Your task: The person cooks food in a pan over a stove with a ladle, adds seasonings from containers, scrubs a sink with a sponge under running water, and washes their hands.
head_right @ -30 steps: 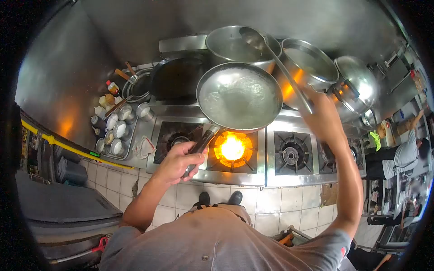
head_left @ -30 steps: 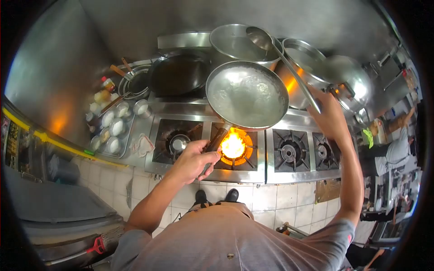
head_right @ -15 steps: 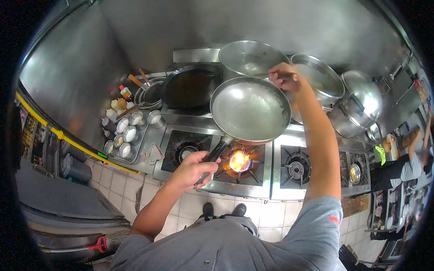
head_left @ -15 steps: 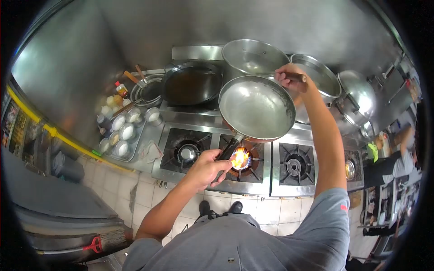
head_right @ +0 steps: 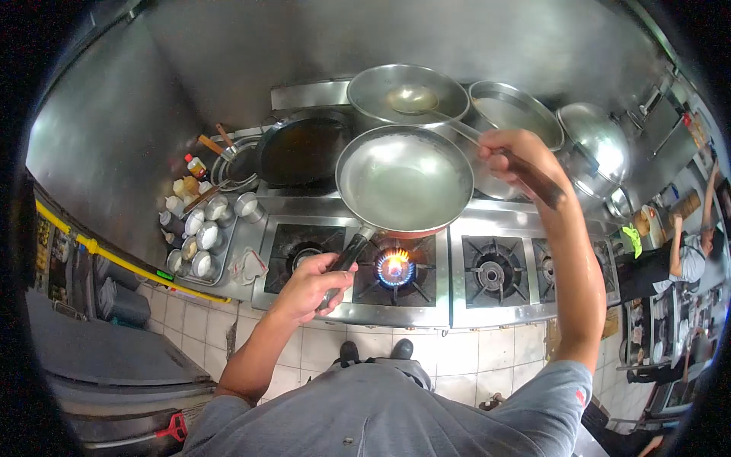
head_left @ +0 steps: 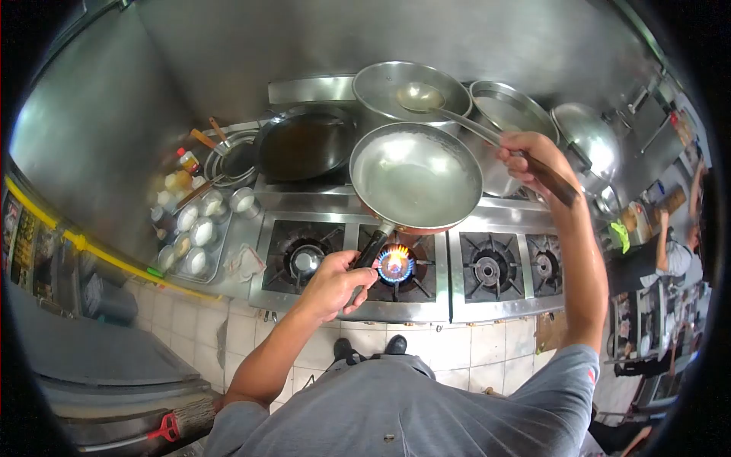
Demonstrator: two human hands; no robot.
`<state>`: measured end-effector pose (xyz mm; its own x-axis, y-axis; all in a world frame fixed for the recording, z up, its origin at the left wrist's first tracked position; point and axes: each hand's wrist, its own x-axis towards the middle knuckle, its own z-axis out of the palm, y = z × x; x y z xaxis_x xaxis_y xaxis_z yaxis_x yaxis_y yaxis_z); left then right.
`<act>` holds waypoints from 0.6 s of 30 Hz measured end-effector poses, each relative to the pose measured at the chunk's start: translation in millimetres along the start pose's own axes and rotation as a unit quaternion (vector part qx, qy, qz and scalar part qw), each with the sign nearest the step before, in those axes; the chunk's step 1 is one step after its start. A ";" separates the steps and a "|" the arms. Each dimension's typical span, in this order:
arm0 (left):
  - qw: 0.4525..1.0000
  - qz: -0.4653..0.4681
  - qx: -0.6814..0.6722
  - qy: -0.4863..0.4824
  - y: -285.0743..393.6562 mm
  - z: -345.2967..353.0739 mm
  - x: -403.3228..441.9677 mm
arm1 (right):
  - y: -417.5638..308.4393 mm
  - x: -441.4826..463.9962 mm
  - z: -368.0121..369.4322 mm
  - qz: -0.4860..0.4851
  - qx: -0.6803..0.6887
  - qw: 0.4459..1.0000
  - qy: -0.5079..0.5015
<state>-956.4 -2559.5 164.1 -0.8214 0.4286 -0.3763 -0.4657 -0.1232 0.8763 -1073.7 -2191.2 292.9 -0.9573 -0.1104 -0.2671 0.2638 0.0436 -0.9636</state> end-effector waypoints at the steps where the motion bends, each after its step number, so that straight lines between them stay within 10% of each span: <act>1: 1.000 0.005 -0.002 -0.002 -1.4 -0.8 0.7 | 0.1 -16.3 0.6 0.004 -0.001 1.000 0.004; 18: 1.000 -0.005 -0.010 0.005 1.4 7.1 0.0 | 61.6 -161.3 21.2 -0.085 -0.327 0.930 0.144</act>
<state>-954.7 -2553.3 167.4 -0.8197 0.4211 -0.3883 -0.4808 -0.1375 0.8660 -900.6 -2191.8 276.4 -0.9954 0.0958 -0.0060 0.0675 0.6545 -0.7530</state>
